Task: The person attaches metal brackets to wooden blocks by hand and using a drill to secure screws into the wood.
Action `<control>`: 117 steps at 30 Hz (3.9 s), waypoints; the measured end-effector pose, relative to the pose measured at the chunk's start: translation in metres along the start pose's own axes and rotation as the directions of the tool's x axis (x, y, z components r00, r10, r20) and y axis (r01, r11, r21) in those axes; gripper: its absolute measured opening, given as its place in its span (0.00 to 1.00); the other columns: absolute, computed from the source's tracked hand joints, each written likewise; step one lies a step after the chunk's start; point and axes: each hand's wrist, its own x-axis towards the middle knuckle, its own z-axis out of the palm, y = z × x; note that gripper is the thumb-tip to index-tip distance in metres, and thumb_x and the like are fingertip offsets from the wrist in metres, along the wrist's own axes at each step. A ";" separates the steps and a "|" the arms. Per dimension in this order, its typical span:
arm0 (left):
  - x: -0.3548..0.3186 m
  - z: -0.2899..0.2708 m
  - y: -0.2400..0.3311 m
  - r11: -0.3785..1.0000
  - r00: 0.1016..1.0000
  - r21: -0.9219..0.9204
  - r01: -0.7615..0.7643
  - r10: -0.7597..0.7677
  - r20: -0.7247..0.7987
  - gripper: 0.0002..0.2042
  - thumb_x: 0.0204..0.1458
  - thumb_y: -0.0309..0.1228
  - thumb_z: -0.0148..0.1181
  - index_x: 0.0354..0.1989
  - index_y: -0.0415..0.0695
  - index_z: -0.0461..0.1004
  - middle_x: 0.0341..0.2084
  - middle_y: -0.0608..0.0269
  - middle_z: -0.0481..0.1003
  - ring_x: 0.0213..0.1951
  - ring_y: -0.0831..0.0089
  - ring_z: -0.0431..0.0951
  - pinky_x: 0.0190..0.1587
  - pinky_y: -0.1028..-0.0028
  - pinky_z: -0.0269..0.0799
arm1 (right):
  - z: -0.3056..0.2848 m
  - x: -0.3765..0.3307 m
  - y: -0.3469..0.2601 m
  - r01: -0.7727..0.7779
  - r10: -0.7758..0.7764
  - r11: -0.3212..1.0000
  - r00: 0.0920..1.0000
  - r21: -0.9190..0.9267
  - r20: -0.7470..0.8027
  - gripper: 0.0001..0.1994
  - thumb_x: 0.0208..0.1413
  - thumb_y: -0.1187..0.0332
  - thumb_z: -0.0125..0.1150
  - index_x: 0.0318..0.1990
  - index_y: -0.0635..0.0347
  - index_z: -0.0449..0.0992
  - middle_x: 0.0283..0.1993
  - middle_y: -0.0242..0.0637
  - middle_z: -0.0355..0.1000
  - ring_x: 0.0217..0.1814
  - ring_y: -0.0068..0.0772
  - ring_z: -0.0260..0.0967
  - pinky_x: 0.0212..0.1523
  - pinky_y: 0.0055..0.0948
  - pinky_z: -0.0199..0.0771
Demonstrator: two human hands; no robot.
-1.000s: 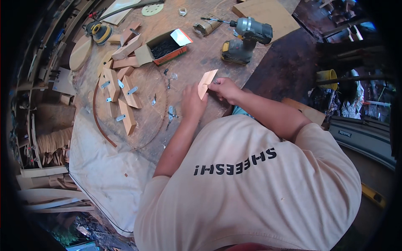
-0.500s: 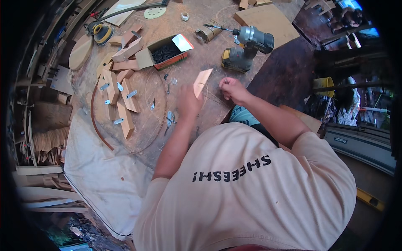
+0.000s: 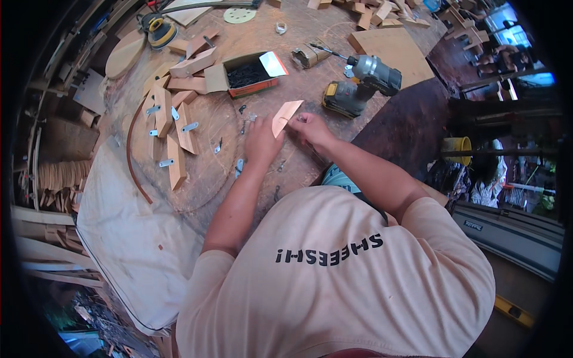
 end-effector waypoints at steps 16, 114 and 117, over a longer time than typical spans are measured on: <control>-0.004 0.008 -0.005 0.998 0.999 -0.055 0.022 -0.024 -0.036 0.24 0.45 0.35 0.62 0.54 0.47 0.69 0.44 0.56 0.69 0.50 0.56 0.68 0.52 0.61 0.68 | -0.027 0.000 -0.003 0.199 -0.192 0.933 0.980 -0.300 0.052 0.04 0.51 0.71 0.57 0.27 0.58 0.71 0.19 0.24 0.63 0.15 0.15 0.58 0.15 0.19 0.57; 0.187 -0.061 -0.043 0.952 0.914 0.102 -0.289 0.243 0.324 0.02 0.44 0.28 0.62 0.27 0.45 0.77 0.28 0.56 0.77 0.35 0.57 0.77 0.38 0.61 0.71 | -0.159 -0.088 -0.027 0.455 -0.496 0.865 0.717 -0.209 -0.490 0.19 0.51 0.74 0.64 0.51 0.60 0.66 0.38 0.28 0.66 0.36 0.18 0.65 0.34 0.16 0.67; 0.195 -0.054 -0.044 0.955 0.897 0.124 -0.270 0.202 0.394 0.03 0.44 0.27 0.61 0.26 0.44 0.75 0.28 0.56 0.77 0.35 0.57 0.77 0.37 0.61 0.71 | -0.151 -0.068 -0.070 0.513 -0.601 0.799 0.695 -0.313 -0.396 0.24 0.47 0.74 0.66 0.54 0.60 0.67 0.46 0.31 0.70 0.45 0.25 0.68 0.49 0.30 0.69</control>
